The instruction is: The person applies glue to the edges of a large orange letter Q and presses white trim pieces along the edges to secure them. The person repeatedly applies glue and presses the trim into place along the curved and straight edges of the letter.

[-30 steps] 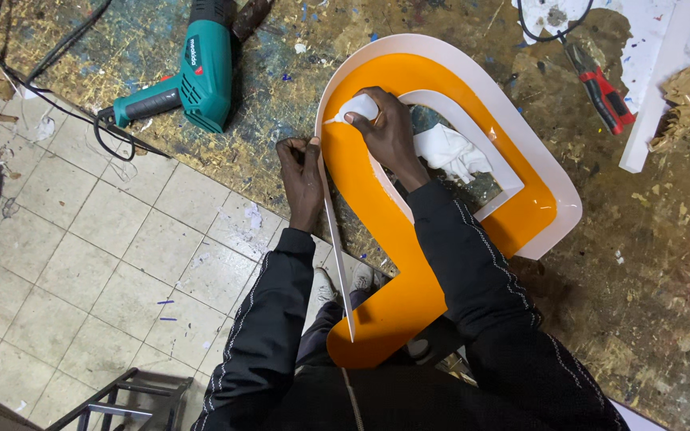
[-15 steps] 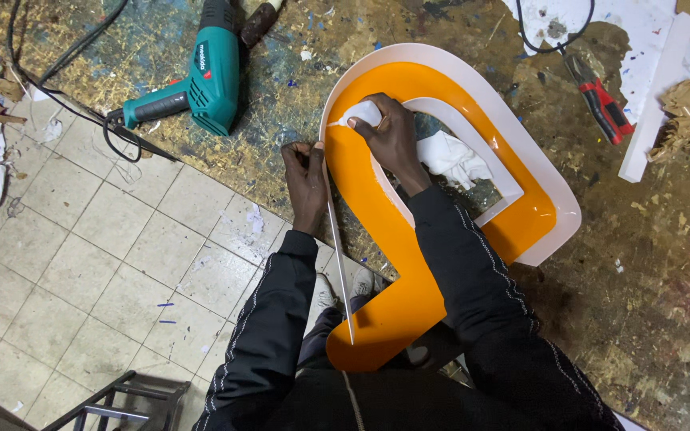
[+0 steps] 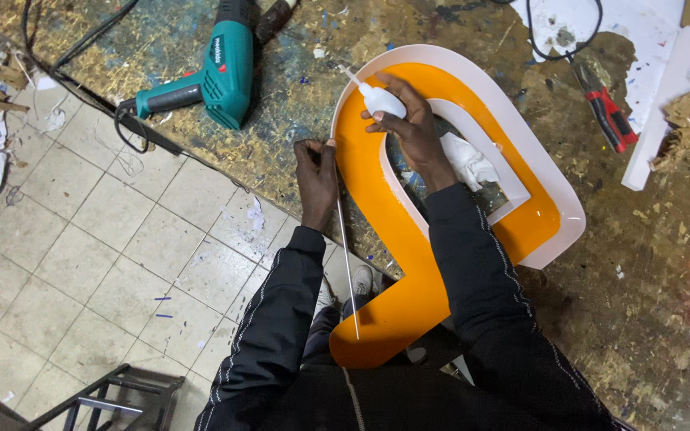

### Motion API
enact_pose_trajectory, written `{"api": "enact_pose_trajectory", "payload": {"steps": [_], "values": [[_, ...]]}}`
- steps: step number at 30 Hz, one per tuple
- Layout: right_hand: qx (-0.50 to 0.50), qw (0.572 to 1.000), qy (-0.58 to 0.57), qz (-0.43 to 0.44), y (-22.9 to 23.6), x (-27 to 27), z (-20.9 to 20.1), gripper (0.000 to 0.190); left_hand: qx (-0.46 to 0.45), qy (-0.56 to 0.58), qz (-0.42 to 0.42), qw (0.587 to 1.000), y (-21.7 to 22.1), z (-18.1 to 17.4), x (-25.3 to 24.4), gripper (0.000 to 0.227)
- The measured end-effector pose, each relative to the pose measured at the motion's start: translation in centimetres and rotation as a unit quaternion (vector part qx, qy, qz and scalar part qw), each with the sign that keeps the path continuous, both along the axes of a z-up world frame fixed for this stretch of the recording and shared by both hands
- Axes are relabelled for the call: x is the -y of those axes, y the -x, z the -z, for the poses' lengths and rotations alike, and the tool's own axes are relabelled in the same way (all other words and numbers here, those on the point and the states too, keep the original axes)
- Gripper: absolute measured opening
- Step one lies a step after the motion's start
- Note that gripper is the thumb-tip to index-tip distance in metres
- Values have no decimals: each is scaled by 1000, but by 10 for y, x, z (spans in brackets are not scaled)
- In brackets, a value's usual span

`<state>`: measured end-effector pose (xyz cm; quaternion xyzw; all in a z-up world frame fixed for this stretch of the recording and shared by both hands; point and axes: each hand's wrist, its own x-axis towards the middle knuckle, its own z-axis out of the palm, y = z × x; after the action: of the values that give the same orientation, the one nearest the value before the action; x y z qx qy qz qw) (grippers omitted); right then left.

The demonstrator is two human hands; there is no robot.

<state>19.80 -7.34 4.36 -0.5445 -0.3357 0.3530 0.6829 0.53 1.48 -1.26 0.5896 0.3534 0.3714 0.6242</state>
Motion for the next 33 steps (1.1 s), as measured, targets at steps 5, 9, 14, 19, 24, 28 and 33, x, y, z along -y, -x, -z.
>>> {"api": "enact_pose_trajectory", "payload": {"steps": [5,9,14,19,24,28,33], "values": [[77,994,11,-80,5,-15,-34,45,-11,5,12,1000,3,-10,3,34],[220,975,20,-1,5,-62,-44,32,20,35,12,999,1,-10,3,34],[365,929,62,-16,15,-145,-1,25,-9,27,11,1000,2,-11,1,36],[432,870,185,-150,9,-156,6,37,-27,20,9,999,6,-13,3,35],[400,841,354,-89,-38,-183,-7,88,-28,39,21,999,3,-20,0,38],[371,888,269,-34,-39,-237,-11,78,35,56,41,997,6,-24,3,35],[343,841,395,-134,-45,-288,32,81,-15,66,35,997,5,-19,0,35]]}}
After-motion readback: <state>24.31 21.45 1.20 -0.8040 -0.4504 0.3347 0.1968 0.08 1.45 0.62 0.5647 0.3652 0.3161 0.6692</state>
